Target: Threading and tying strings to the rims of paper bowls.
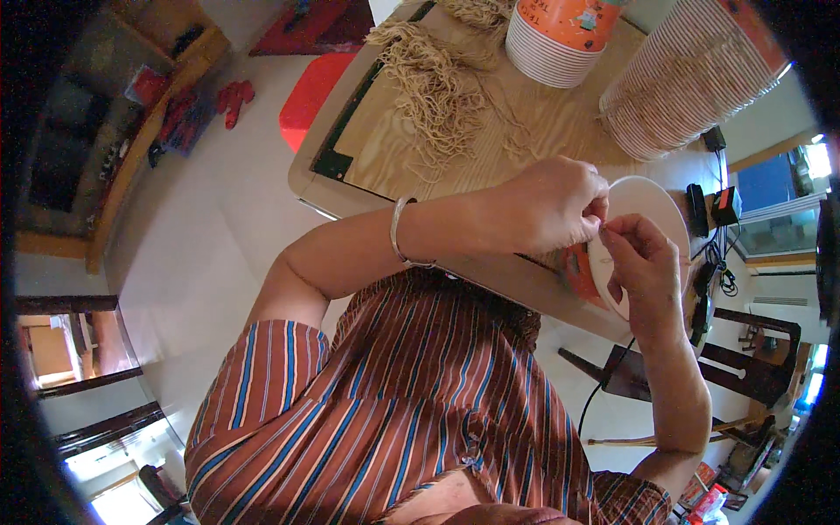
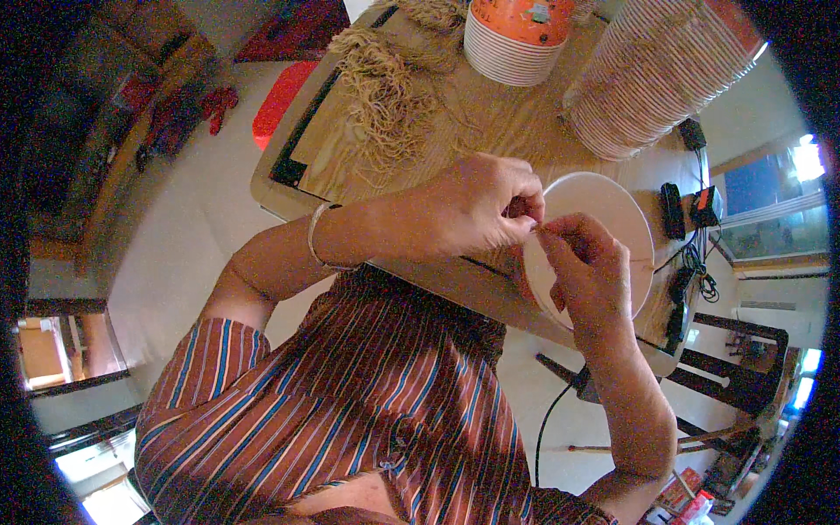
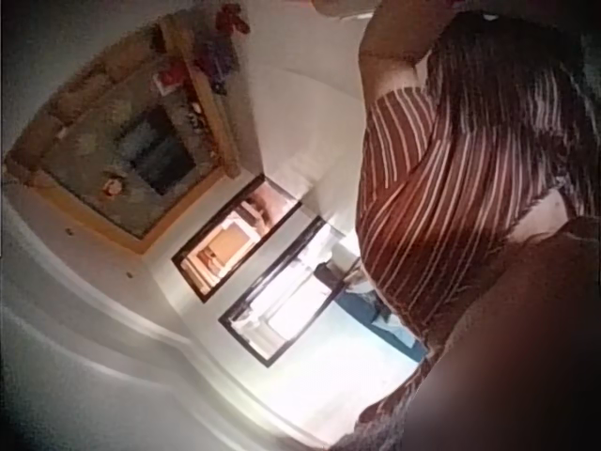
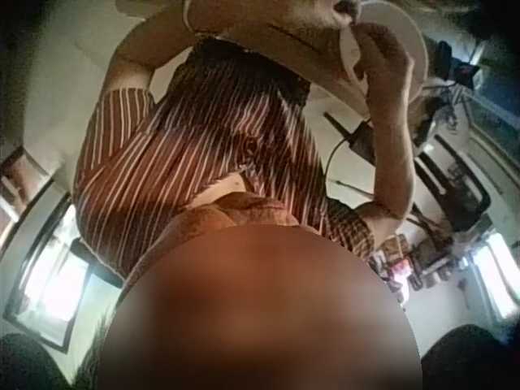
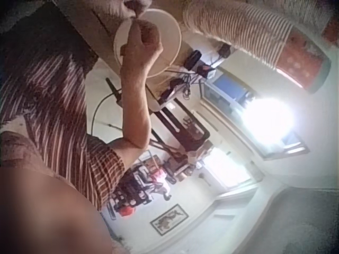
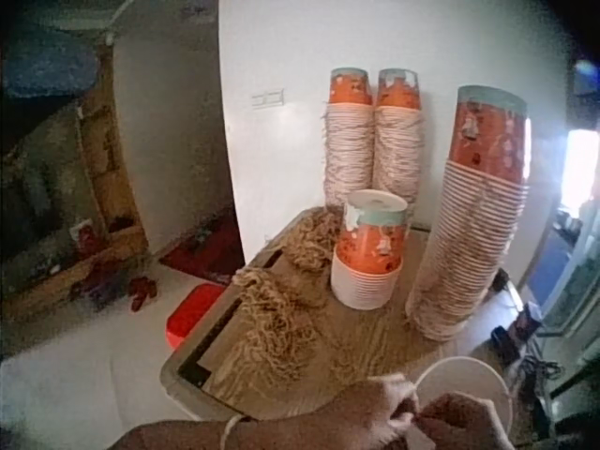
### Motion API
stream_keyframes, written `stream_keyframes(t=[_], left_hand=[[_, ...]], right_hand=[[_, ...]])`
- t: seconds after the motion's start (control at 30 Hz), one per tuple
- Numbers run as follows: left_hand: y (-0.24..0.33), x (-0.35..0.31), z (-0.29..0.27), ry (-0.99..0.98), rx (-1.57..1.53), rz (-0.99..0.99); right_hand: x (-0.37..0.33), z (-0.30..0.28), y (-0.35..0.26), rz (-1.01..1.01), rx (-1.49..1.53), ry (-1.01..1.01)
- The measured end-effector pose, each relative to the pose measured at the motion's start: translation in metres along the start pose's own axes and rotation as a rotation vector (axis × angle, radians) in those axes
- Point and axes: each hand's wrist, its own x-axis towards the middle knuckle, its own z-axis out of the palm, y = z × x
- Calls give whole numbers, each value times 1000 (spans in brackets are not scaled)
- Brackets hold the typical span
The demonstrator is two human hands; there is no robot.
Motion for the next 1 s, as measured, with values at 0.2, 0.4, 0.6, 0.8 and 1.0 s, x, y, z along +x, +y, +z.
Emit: stream_keyframes(t=[0.2, 0.4, 0.6, 0.8, 1.0], left_hand=[[-9, -1, 4, -29, -341, -190], [-8, -4, 3, -28, -418, -234], [-11, -9, 8, 22, -526, -219], [-10, -16, 17, 119, -528, -219], [-3, -18, 19, 194, -438, -141]], right_hand=[[1, -1, 3, 2, 72, -32], [3, -2, -2, 75, 138, -97], [3, -8, 2, 147, 338, -198], [6, -8, 6, 202, 448, -229], [2, -8, 3, 192, 446, -231]])
